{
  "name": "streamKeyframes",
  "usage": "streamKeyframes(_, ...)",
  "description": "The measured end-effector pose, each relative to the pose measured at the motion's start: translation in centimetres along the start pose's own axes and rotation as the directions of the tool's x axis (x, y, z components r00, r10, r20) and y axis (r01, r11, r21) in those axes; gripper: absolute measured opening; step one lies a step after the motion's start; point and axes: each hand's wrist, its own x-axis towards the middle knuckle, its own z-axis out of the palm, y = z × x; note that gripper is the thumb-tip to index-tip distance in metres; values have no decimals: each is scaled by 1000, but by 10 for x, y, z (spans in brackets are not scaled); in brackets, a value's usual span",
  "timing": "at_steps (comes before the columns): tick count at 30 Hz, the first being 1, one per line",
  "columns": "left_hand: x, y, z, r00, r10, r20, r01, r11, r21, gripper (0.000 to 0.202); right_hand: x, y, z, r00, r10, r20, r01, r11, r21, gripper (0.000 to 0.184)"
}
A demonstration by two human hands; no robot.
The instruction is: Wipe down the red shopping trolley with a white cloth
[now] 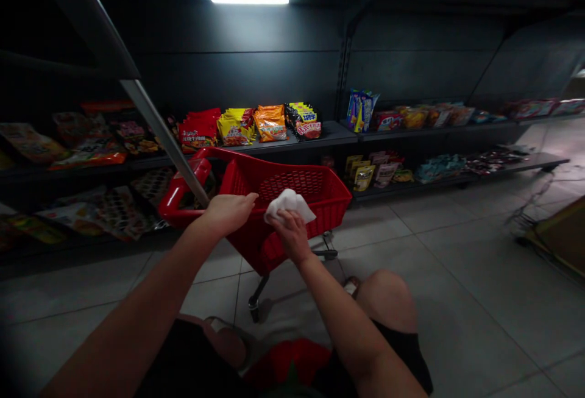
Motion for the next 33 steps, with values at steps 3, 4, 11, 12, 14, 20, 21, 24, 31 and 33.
streamKeyframes(3, 11, 4, 6, 999, 24, 38, -22, 999, -34, 40, -13, 74, -22, 924, 315, -219, -329, 944, -32, 44)
streamKeyframes(4, 15, 6, 8, 998, 38, 41, -37, 999, -39, 41, -13, 90, -25, 850, 430, -305, -454, 891, -8, 45)
streamKeyframes(11, 28, 13, 11, 992, 106, 70, -104, 994, -41, 40, -3, 11, 28, 754, 604, -257, -537, 793, 287, 51)
streamKeyframes(12, 29, 12, 11, 990, 111, 82, -108, 993, -39, 38, -3, -13, 36, 831, 525, -181, -451, 828, 331, 55)
streamKeyframes(14, 31, 10, 11, 987, 117, 110, -114, 993, -33, 34, -1, -53, 45, 933, 353, -64, -295, 855, 426, 63)
streamKeyframes(20, 36, 6, 12, 970, 136, 199, -130, 991, -40, 31, 3, -78, 42, 953, 290, -87, -212, 843, 494, 54)
streamKeyframes(21, 36, 6, 12, 969, 134, 207, -127, 991, -46, 32, -1, -75, 44, 963, 263, -59, -207, 863, 461, 52)
streamKeyframes(24, 37, 5, 14, 972, 113, 205, -102, 993, -63, 39, -29, -63, 56, 990, 100, 100, -128, 938, 323, 43)
streamKeyframes(31, 40, 7, 17, 979, 82, 188, -66, 994, -92, 42, -32, -65, 48, 965, 14, 261, -76, 970, 232, 34)
streamKeyframes(33, 39, 10, 16, 980, 83, 183, -67, 994, -91, 40, -11, -78, 44, 980, -23, 197, -22, 974, 224, 40)
